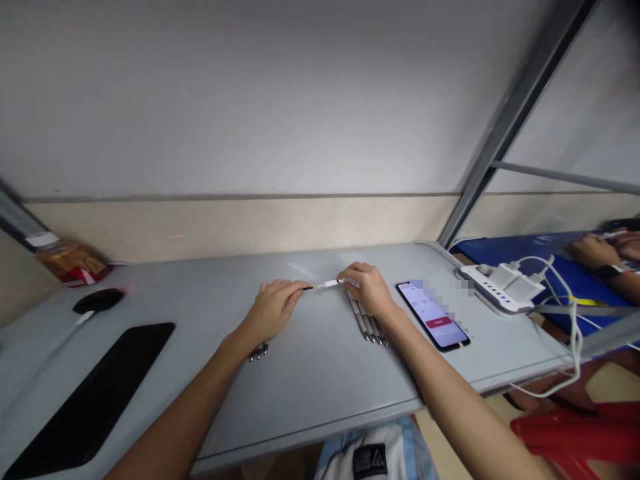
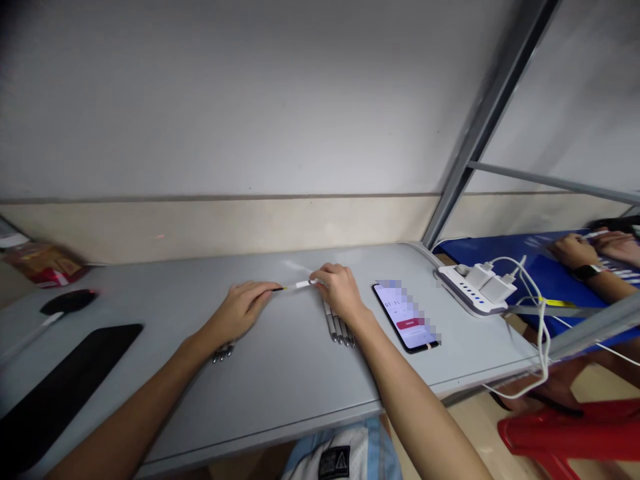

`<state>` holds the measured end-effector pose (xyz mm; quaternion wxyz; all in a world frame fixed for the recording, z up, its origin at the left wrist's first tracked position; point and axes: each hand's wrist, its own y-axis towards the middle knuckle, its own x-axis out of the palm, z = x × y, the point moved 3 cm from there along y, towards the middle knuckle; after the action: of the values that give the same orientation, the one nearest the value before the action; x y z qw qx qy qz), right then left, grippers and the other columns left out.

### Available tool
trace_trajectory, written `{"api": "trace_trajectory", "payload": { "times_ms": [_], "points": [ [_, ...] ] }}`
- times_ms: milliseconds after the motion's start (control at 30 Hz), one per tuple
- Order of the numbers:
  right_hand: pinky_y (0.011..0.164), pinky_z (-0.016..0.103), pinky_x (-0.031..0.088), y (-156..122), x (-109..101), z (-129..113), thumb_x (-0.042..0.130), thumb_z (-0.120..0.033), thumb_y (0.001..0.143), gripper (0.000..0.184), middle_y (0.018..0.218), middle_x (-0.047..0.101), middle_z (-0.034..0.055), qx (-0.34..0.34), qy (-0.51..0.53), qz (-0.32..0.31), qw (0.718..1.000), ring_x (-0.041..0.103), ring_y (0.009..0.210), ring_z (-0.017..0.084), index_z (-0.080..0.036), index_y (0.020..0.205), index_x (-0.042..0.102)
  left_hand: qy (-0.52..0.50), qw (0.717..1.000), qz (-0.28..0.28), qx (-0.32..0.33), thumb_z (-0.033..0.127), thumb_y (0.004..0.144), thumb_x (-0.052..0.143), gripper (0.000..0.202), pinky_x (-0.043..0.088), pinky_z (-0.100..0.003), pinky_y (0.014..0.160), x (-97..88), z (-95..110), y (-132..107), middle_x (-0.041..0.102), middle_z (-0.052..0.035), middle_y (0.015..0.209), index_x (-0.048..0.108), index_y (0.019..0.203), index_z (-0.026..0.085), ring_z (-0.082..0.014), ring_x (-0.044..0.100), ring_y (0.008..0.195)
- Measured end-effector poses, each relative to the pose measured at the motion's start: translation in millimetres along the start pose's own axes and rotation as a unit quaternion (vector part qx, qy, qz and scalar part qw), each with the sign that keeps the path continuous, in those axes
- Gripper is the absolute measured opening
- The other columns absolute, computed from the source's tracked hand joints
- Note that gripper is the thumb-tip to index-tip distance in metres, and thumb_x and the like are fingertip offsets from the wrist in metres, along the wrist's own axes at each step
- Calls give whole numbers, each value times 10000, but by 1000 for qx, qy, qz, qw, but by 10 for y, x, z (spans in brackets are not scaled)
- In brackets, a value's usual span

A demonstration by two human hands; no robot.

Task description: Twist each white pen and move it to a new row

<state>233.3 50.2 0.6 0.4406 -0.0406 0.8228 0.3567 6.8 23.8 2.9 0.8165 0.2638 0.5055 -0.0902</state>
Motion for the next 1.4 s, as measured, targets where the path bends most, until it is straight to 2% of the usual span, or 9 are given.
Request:
{"api": "trace_trajectory", "payload": {
  "times_ms": [133,433,733,833,933,1100,1233,1300,1400],
  "points": [
    [752,290,403,-1,-34,52,575,-174,885,193,972,673,72,24,4,5,1000,613,817,173,-220,1015,710,21,1000,8,0,341,973,329,314,323,-370,899,-7,-52,9,681,-11,1113,595,1132,287,-199,584,1009],
    [785,319,348,-14,24,-153,549,-226,921,238,960,654,64,-33,-19,-19,999,588,864,185,-295,1100,691,38,999,-2,3,323,975,319,305,314,-364,862,35,-17,-8,675,-19,1088,581,1129,297,-206,570,985],
    [792,318,392,-7,63,-249,560,-247,911,203,956,669,59,-61,93,-29,993,562,861,189,-259,1053,705,31,999,-15,3,344,964,353,243,332,-346,798,79,85,-13,639,-21,908,558,940,217,-190,556,867],
    [747,290,404,-1,55,-252,527,-301,930,213,918,676,47,-29,161,-52,985,566,814,169,-226,1019,705,40,999,-10,21,336,971,336,249,324,-344,778,58,94,-11,637,-26,914,554,944,218,-196,538,890],
    [619,254,373,-4,57,-245,423,-366,967,349,694,616,10,36,201,-103,973,509,632,130,-188,877,710,57,998,-4,36,339,973,333,248,311,-348,768,27,106,-8,635,-33,926,553,979,225,-205,516,912],
    [610,228,379,6,5,-201,626,-331,837,326,785,593,-12,61,274,-101,954,488,645,114,-212,1140,603,53,998,-3,24,310,988,279,289,300,-351,777,9,95,-13,619,-28,927,554,987,222,-196,486,903],
    [588,227,353,10,-16,-179,542,-339,889,200,700,567,-12,71,272,-117,952,474,618,110,-161,895,633,36,999,-3,25,312,992,263,303,304,-346,779,9,97,-21,605,-25,907,549,971,217,-190,474,888],
    [560,235,330,5,-10,-174,434,-396,942,367,580,494,-26,92,256,-137,952,426,549,103,-147,736,609,31,999,-3,28,314,992,267,297,308,-345,781,10,98,-23,599,-21,897,547,966,220,-188,471,880],
    [556,233,329,3,-21,-184,491,-427,912,309,604,483,-34,93,269,-133,950,422,557,103,-156,826,613,27,999,2,30,313,988,285,277,314,-345,780,16,81,-25,599,-23,897,547,979,224,-191,467,873]
  ]
}}
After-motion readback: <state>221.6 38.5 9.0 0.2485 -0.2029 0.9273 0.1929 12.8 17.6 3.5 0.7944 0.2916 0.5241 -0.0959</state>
